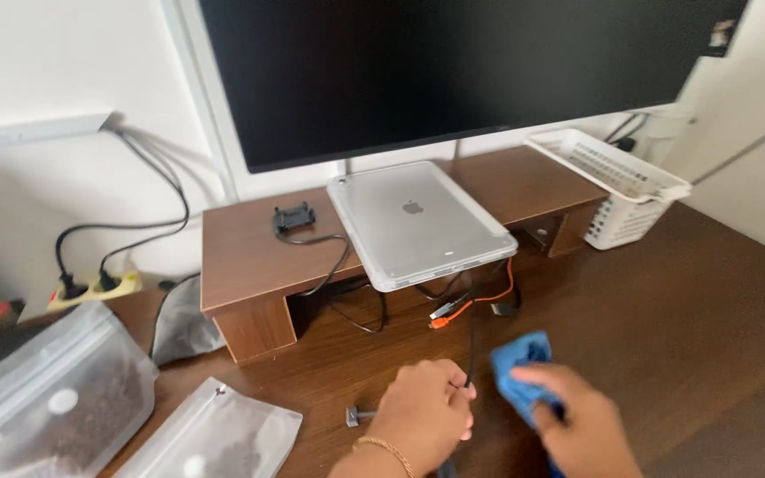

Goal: Organize electronic cables and clean a computer monitor on a desk.

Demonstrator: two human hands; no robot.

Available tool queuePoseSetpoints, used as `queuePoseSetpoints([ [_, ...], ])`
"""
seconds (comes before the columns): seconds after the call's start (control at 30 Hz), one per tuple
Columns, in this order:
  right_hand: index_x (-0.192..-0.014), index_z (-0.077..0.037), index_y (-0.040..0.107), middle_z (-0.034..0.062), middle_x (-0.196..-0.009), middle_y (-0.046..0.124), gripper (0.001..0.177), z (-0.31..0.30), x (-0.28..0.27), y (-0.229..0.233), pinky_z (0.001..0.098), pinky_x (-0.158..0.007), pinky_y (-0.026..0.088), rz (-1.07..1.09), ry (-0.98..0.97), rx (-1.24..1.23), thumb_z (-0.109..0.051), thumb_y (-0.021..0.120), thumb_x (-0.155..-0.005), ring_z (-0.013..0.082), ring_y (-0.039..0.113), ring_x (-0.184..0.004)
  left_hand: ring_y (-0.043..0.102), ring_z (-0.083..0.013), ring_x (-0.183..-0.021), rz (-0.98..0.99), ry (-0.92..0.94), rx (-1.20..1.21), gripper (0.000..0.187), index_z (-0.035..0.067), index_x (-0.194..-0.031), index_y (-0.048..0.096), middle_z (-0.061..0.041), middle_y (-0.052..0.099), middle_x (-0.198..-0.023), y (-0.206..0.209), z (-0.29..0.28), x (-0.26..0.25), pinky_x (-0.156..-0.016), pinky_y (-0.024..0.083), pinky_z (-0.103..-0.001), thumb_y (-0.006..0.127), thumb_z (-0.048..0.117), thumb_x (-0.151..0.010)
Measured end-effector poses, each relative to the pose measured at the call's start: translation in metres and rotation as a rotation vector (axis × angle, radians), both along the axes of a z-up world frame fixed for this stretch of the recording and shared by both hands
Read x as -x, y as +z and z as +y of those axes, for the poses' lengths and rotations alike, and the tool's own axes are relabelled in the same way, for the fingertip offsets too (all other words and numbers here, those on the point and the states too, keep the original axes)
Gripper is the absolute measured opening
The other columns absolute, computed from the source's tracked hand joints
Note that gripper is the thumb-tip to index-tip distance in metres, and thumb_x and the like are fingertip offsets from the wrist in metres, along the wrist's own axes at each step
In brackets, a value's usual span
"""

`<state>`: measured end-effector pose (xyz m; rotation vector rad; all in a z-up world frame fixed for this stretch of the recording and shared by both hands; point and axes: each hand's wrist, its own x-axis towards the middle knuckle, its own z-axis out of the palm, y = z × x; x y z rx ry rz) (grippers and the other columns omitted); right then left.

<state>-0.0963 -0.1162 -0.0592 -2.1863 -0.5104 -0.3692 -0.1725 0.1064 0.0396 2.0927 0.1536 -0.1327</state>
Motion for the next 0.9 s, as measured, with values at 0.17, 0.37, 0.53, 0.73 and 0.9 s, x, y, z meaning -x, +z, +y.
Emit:
queuePoseSetpoints([
  [0.17, -0.121, -0.004, 0.075, 0.0150, -0.115, 0.078, 0.043, -0.015, -0.023, -0.031, 0.0333, -0.087, 0.055, 0.454, 0.275, -0.220, -0.006, 0.060, -0.080, 0.0213, 0.073, -0.104, 0.075, -0.0287, -0.082, -0.204, 0.035, -0.033, 0.016, 0.008, -0.094, 0.074, -0.013, 0.076, -0.084, -0.018, -0.027, 0.001, -0.080, 0.059, -0.039, 0.060, 0.014, -0.090],
  [0.37, -0.113, -0.007, 0.064, 0.0132, -0.100, 0.076, 0.023, 0.005, -0.032, 0.069, 0.0377, -0.073, 0.054, 1.023, 0.020, -0.642, -0.020, 0.054, -0.096, 0.0240, 0.067, -0.087, 0.071, -0.0349, -0.092, -0.181, -0.061, -0.094, 0.019, 0.010, -0.102, 0.072, -0.016, 0.074, -0.091, -0.009, -0.067, -0.009, -0.085, 0.056, -0.044, 0.058, 0.013, -0.090],
  [0.53, -0.108, -0.006, 0.070, 0.0028, -0.074, 0.059, 0.025, -0.008, -0.072, 0.073, 0.0321, -0.063, 0.046, 1.201, 0.028, -0.806, -0.025, 0.056, -0.101, 0.0169, 0.053, -0.068, 0.067, -0.0389, -0.095, -0.210, -0.133, -0.141, 0.017, 0.006, -0.101, 0.071, -0.018, 0.072, -0.094, -0.001, -0.096, -0.024, -0.084, 0.053, -0.048, 0.058, 0.012, -0.091],
  [0.73, -0.106, -0.003, 0.072, -0.0012, -0.066, 0.050, 0.024, -0.033, -0.110, 0.059, 0.0297, -0.061, 0.042, 1.291, 0.057, -0.758, -0.020, 0.056, -0.099, 0.0135, 0.045, -0.065, 0.067, -0.0406, -0.095, -0.352, -0.202, -0.166, 0.018, 0.006, -0.103, 0.072, -0.020, 0.071, -0.097, -0.016, -0.116, -0.048, -0.083, 0.053, -0.049, 0.060, 0.011, -0.090],
  [0.9, -0.108, -0.006, 0.069, -0.0016, -0.065, 0.047, 0.026, -0.047, -0.136, 0.056, 0.0287, -0.054, 0.041, 1.450, 0.113, -0.764, -0.025, 0.054, -0.100, 0.0137, 0.044, -0.061, 0.065, -0.0412, -0.091, -0.443, -0.224, -0.201, 0.015, 0.007, -0.099, 0.073, -0.018, 0.071, -0.094, -0.027, -0.149, -0.076, -0.078, 0.052, -0.050, 0.067, 0.012, -0.086],
])
